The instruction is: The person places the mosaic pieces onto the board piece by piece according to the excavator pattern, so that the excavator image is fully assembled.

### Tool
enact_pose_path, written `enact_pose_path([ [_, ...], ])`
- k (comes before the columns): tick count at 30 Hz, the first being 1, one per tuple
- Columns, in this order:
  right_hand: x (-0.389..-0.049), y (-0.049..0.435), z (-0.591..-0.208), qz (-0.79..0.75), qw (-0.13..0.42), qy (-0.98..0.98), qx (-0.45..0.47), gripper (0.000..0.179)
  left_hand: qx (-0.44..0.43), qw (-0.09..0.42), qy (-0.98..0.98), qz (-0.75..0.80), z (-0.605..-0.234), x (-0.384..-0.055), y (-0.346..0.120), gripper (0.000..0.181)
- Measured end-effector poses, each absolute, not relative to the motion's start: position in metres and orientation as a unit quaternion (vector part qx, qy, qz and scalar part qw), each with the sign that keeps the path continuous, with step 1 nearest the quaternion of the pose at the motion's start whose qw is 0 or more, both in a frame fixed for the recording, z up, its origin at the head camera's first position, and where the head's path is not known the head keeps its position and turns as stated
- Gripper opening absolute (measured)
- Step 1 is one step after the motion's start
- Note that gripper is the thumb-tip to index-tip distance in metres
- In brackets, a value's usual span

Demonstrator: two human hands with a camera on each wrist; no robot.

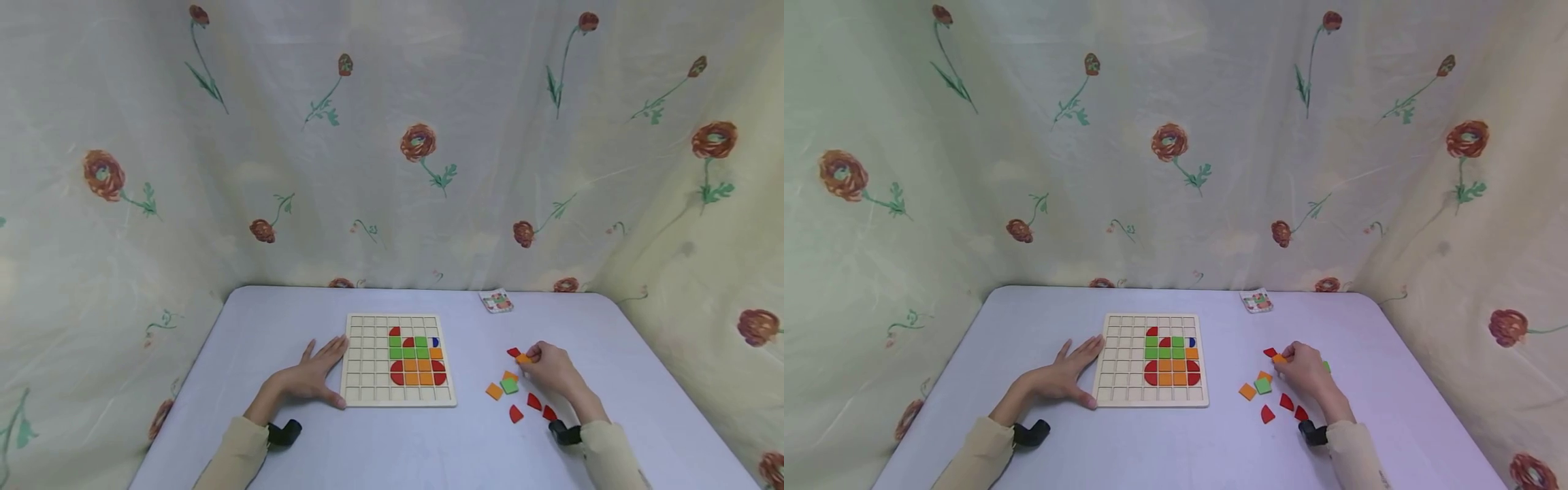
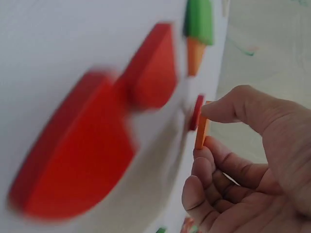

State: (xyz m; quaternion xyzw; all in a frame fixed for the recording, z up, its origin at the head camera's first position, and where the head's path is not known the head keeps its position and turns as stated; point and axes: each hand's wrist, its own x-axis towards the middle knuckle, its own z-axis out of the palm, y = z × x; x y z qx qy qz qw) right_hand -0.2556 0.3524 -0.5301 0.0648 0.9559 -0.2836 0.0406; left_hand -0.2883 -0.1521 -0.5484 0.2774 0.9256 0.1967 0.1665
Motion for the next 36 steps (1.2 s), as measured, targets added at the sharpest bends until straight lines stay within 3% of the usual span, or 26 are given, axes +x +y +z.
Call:
enact_pose_path([
  [7, -0.272, 0.31, -0.522, -0.306, 0.024, 0.952, 0.003, 0.032, 0.273, 0.171, 0.926, 0.197, -0.548, -0.29, -0.153, 0.131],
  [23, -0.333, 0.185, -0.523, -0.356, 0.062, 0.929, -0.082, 0.018, 0.271, 0.178, 0.926, 0.191, -0.551, -0.292, -0.155, 0.133],
  [36, -0.36, 0.154, -0.53, -0.338, 0.098, 0.931, -0.101, 0.014, 0.273, 0.179, 0.924, 0.199, -0.55, -0.293, -0.153, 0.132],
])
